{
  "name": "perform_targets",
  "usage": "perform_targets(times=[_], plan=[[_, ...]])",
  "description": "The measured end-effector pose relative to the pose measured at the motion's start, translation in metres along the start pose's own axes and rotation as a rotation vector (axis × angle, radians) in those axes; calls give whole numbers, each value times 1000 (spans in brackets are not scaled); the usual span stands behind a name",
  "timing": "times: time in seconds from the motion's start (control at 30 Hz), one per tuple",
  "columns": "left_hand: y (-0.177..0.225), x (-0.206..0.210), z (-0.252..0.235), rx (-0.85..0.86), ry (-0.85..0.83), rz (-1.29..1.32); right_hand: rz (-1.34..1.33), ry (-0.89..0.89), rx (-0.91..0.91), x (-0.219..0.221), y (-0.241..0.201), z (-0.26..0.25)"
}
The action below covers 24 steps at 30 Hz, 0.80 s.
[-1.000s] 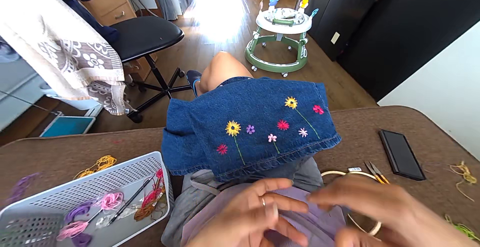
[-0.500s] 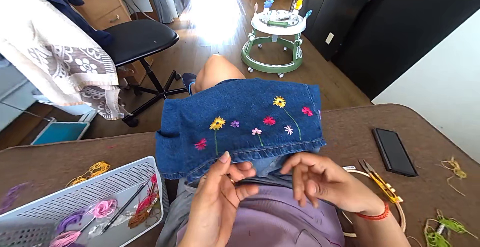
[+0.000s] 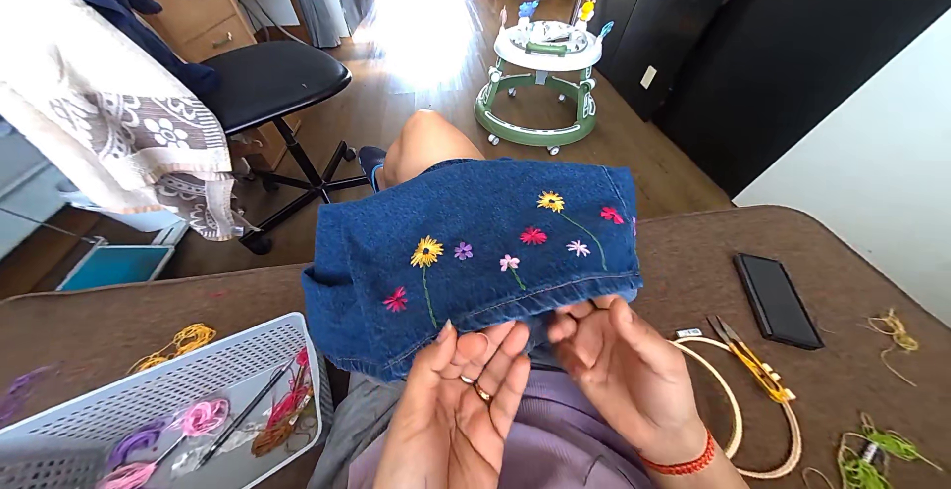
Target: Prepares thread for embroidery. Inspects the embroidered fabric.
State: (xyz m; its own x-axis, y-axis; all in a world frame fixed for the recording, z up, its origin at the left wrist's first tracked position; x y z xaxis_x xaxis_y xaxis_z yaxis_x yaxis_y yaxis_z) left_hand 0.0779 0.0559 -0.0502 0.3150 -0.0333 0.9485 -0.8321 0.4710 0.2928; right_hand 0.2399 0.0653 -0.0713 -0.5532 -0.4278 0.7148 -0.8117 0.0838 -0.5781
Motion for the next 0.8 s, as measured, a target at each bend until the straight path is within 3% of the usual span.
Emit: perform_targets(times=[0.07,0.13,0.2,0.3,0.33,0.4,0.47,0.53,0.67,0.8], plan=[[-4,2,1,-41,-49,8,-16,211,-95,-4,-8,-2],[-8,2,3,-92,-119,20,55,276,-204,-2,-17,-7],[-15,2,4,-159,-232,-29,198,154,-261,14,-26,-13],[-34,1,6,-249,-402,-68,561,-119,-210,54,-23,-14],[-34,2,4,-191,-447,-22,693,-202,-194,69,-19,-14],[-16,6,-5,126,-496,-21,966,-277,-204,85,-10,-15],[18,5,-13,428,-381,-159,1236,-293,-193,81,-1,-18],[53,5,-18,593,-281,-286,1497,-296,-113,64,8,-16],[104,5,-19,686,-283,-445,1812,-72,-42,16,8,10],[136,-5,-25,781,-370,-536,1583,-135,-25,-17,-25,20]])
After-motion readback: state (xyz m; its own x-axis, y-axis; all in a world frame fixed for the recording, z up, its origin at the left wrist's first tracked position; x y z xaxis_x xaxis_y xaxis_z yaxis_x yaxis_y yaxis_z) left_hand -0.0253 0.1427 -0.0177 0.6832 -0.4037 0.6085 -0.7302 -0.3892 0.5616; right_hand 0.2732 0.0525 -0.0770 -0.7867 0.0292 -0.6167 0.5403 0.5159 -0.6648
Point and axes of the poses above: each hand's wrist, its own z-axis away from the middle knuckle, its own x-axis out of the palm, y = z × x, the point moved 6 cm from there along -z, towards the middle knuckle, and after that the axes turned 10 degrees about -y, right-handed, at the moved point
